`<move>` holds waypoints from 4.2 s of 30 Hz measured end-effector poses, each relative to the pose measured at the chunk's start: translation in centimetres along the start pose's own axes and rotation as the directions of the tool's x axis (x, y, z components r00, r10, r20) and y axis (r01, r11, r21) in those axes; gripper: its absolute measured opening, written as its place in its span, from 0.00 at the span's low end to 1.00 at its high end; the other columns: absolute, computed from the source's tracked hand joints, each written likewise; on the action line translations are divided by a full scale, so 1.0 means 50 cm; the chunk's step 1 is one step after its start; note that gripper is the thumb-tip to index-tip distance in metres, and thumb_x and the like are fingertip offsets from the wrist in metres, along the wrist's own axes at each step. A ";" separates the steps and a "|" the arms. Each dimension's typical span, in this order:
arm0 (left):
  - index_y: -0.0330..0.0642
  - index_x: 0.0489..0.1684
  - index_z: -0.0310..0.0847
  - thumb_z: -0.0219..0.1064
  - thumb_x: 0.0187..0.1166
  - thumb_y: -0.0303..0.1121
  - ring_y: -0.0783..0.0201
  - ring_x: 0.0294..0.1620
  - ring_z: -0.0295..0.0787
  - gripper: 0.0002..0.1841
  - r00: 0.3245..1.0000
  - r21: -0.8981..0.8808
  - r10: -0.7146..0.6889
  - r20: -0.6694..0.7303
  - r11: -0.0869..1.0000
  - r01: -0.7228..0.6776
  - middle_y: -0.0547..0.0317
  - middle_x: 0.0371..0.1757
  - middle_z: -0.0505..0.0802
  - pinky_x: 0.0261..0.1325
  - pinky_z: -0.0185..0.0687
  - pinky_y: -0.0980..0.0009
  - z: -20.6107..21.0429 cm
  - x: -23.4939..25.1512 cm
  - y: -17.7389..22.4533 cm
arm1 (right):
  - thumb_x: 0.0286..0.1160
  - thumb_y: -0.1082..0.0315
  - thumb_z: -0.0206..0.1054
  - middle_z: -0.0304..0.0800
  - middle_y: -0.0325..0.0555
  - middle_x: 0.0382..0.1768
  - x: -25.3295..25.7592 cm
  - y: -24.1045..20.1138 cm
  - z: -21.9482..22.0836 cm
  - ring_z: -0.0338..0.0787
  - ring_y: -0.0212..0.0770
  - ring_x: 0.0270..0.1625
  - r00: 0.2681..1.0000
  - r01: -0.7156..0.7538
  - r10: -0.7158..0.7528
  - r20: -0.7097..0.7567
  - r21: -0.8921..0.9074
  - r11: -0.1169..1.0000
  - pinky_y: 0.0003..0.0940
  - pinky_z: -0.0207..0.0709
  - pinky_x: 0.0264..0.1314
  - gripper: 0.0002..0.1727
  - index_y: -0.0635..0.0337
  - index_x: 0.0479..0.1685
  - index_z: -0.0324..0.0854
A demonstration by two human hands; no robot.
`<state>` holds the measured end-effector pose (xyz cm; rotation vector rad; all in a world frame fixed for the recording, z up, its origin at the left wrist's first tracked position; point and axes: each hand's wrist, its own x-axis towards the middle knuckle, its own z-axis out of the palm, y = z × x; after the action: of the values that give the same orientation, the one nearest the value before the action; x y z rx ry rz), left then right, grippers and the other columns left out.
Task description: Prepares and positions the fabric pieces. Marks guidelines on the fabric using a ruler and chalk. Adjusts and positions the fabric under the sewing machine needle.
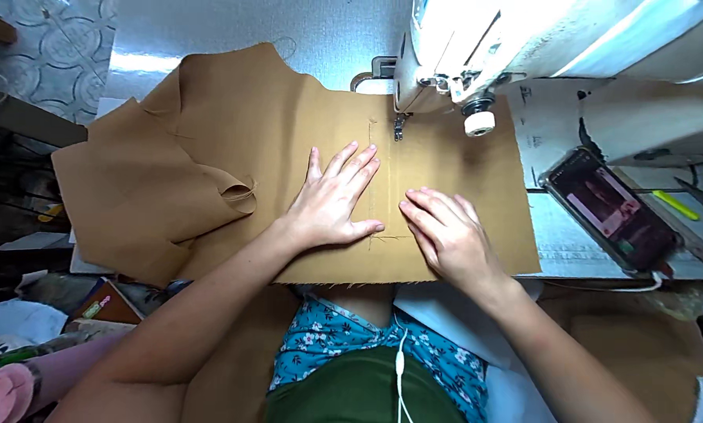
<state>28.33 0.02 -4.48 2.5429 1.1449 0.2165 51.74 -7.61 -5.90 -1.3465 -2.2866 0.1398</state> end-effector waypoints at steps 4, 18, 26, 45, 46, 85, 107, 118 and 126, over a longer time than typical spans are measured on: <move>0.39 0.91 0.60 0.60 0.69 0.70 0.45 0.96 0.46 0.53 1.000 -0.003 -0.009 0.013 1.000 0.009 0.52 0.94 0.63 0.80 0.30 0.17 -0.002 0.000 0.001 | 0.81 0.70 0.57 0.90 0.52 0.68 -0.017 -0.001 0.003 0.86 0.58 0.74 1.000 0.005 -0.005 -0.011 -0.001 1.000 0.65 0.76 0.69 0.19 0.57 0.62 0.91; 0.38 0.90 0.62 0.63 0.67 0.70 0.44 0.96 0.49 0.53 1.000 -0.006 -0.011 0.013 1.000 0.011 0.52 0.93 0.65 0.80 0.31 0.17 -0.005 -0.001 0.004 | 0.79 0.70 0.58 0.91 0.50 0.68 -0.021 0.002 0.006 0.87 0.57 0.74 0.999 0.016 -0.016 -0.033 0.006 1.000 0.63 0.77 0.69 0.19 0.55 0.60 0.92; 0.38 0.91 0.60 0.62 0.70 0.68 0.45 0.96 0.46 0.52 1.000 -0.018 -0.013 0.014 1.000 0.013 0.52 0.94 0.63 0.81 0.29 0.18 -0.002 0.000 0.003 | 0.81 0.68 0.58 0.91 0.51 0.68 -0.017 0.010 0.001 0.86 0.58 0.74 1.000 0.026 -0.026 -0.016 0.030 0.999 0.62 0.77 0.69 0.19 0.55 0.61 0.92; 0.42 0.78 0.78 0.70 0.78 0.52 0.42 0.85 0.71 0.32 0.999 -0.053 -0.047 0.026 0.997 0.049 0.49 0.78 0.83 0.80 0.46 0.21 -0.069 0.019 0.050 | 0.84 0.56 0.66 0.88 0.46 0.40 0.178 0.038 -0.045 0.83 0.35 0.41 0.849 -0.494 0.528 0.021 0.389 0.778 0.37 0.76 0.50 0.17 0.64 0.50 0.87; 0.40 0.69 0.85 0.68 0.80 0.47 0.43 0.73 0.83 0.25 0.994 -0.073 0.002 -0.106 0.997 -0.010 0.48 0.66 0.91 0.75 0.60 0.26 -0.068 0.014 0.056 | 0.87 0.60 0.62 0.87 0.49 0.37 0.162 0.023 -0.056 0.83 0.40 0.39 0.884 -0.452 0.465 0.041 0.327 0.830 0.42 0.75 0.47 0.16 0.66 0.44 0.87; 0.40 0.39 0.94 0.63 0.75 0.24 0.60 0.29 0.86 0.10 0.782 -0.019 0.340 -0.523 0.913 -0.409 0.57 0.25 0.88 0.50 0.81 0.58 -0.016 -0.040 0.156 | 0.85 0.63 0.61 0.77 0.36 0.23 0.018 -0.060 -0.105 0.71 0.28 0.22 0.875 -0.436 0.481 -0.052 0.345 0.831 0.26 0.66 0.25 0.13 0.63 0.50 0.84; 0.32 0.44 0.92 0.71 0.76 0.27 0.62 0.49 0.87 0.08 0.723 -0.331 -0.148 -0.675 0.936 -0.118 0.47 0.44 0.91 0.56 0.81 0.73 -0.038 0.009 0.127 | 0.85 0.58 0.59 0.76 0.40 0.23 0.020 -0.052 -0.075 0.77 0.36 0.25 0.911 -0.405 0.413 0.007 0.213 0.889 0.36 0.67 0.27 0.20 0.59 0.24 0.81; 0.35 0.35 0.89 0.69 0.79 0.28 0.65 0.50 0.85 0.06 0.787 -0.551 -0.394 -0.475 0.830 0.083 0.50 0.46 0.88 0.56 0.79 0.72 -0.032 0.084 0.088 | 0.84 0.62 0.62 0.80 0.39 0.28 0.019 -0.043 -0.088 0.75 0.32 0.27 0.891 -0.436 0.454 -0.018 0.247 0.866 0.32 0.67 0.31 0.14 0.61 0.34 0.87; 0.38 0.34 0.87 0.70 0.79 0.27 0.74 0.43 0.83 0.04 0.813 -0.625 -0.396 -0.427 0.779 0.052 0.56 0.46 0.86 0.45 0.80 0.82 -0.009 0.006 0.138 | 0.84 0.62 0.66 0.81 0.39 0.35 0.159 -0.026 -0.035 0.74 0.24 0.30 0.788 -0.517 0.603 0.125 0.666 0.537 0.21 0.70 0.35 0.31 0.68 0.82 0.69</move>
<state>33.20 -3.90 -1.51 1.7877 1.3064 1.1050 48.30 -1.83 -1.16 -1.5409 -1.3545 0.9825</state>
